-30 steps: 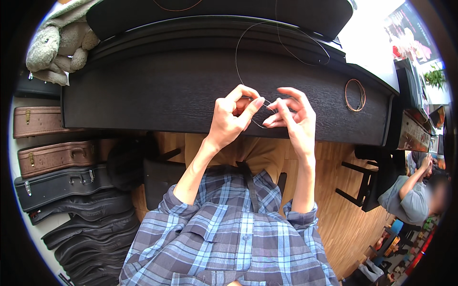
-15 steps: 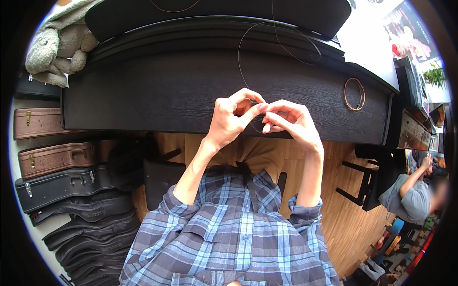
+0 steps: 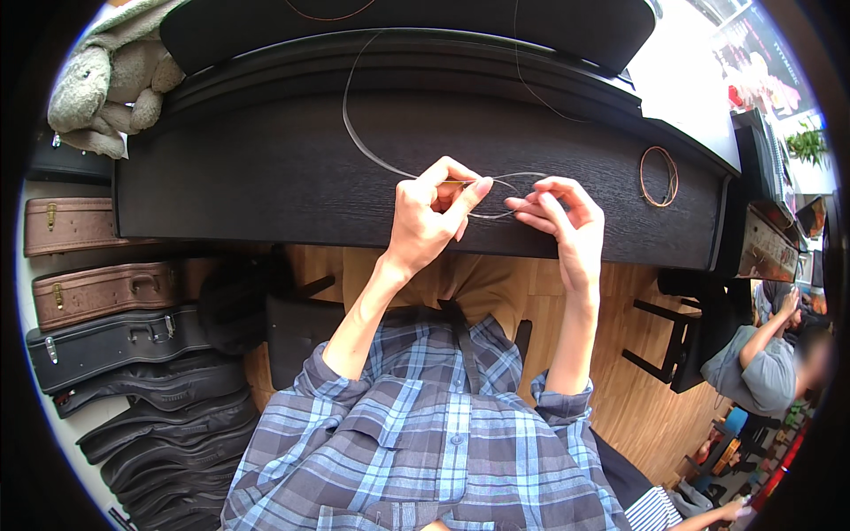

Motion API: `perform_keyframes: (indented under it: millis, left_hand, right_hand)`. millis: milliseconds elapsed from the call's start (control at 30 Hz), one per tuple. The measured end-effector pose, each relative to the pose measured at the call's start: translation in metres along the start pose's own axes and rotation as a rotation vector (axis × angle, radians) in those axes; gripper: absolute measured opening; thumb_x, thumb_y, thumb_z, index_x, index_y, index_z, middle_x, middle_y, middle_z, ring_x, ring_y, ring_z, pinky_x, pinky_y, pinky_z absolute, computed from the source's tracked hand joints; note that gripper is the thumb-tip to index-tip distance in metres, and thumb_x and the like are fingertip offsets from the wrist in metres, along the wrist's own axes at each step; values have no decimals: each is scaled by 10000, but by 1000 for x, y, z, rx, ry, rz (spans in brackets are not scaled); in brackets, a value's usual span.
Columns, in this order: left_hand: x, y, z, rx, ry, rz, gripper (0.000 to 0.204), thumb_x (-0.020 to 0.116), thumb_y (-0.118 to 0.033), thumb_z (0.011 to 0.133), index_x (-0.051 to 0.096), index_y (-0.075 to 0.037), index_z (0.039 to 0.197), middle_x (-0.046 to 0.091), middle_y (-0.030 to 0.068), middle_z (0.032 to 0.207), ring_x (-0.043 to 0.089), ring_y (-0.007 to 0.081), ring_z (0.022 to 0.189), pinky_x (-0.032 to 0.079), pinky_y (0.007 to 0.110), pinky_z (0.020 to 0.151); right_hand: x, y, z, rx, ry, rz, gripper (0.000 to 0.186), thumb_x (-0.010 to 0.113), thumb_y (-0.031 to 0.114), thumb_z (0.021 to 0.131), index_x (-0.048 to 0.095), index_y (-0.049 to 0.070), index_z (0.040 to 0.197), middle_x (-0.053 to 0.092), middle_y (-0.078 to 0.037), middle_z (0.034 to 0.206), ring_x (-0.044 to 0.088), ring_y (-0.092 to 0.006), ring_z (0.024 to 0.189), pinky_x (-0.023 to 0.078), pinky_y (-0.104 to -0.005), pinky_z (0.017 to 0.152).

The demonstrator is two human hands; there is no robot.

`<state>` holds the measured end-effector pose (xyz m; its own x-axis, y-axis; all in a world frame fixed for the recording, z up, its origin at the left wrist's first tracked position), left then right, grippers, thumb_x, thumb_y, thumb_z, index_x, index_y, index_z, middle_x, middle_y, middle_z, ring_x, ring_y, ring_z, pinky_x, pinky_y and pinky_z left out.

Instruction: The person shapes a copper wire into a circular loop by hand, then sets it aside. They pick up a thinner wire and begin bending it into a loop as well. The person works over a dark surface with guitar cases visible in the background.

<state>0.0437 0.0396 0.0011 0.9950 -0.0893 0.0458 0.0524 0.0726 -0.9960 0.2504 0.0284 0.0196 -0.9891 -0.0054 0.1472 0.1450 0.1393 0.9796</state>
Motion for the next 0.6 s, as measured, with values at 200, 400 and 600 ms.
perform_keyframes:
  millis: [200, 400, 600]
  left_hand:
    - [-1, 1, 2, -23, 3, -231, 184, 655, -168, 1011, 640, 9, 963, 530, -26, 561, 449, 23, 440, 378, 217, 410]
    - [-3, 1, 4, -2, 4, -354, 221, 558, -171, 1065, 598, 29, 979, 401, -44, 526, 330, 25, 415, 398, 236, 393]
    - [-3, 2, 3, -3, -7, -359, 214, 562, -161, 1061, 598, 33, 978, 396, -47, 523, 322, 25, 409, 396, 236, 387]
  right_hand:
    - [-15, -4, -7, -118, -83, 246, 93, 581, 79, 1015, 614, 42, 1094, 679, -103, 1005, 702, -259, 1064, 613, -360, 887]
    - [-22, -9, -15, -218, -20, 503, 65, 571, 105, 1007, 565, 76, 1064, 580, -38, 997, 556, -177, 1069, 492, -368, 940]
    - [-24, -4, -21, -319, 160, 759, 100, 592, 113, 953, 515, 89, 1011, 490, -13, 892, 506, -180, 977, 415, -416, 1033]
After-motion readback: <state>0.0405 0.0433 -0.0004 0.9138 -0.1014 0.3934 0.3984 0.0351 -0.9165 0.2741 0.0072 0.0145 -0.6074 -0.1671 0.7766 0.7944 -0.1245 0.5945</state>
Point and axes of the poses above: each hand's wrist, its own z-axis towards the middle knuckle, its own x-axis out of the palm, y = z × x, the point moved 1 cm from there along z, towards the middle knuckle
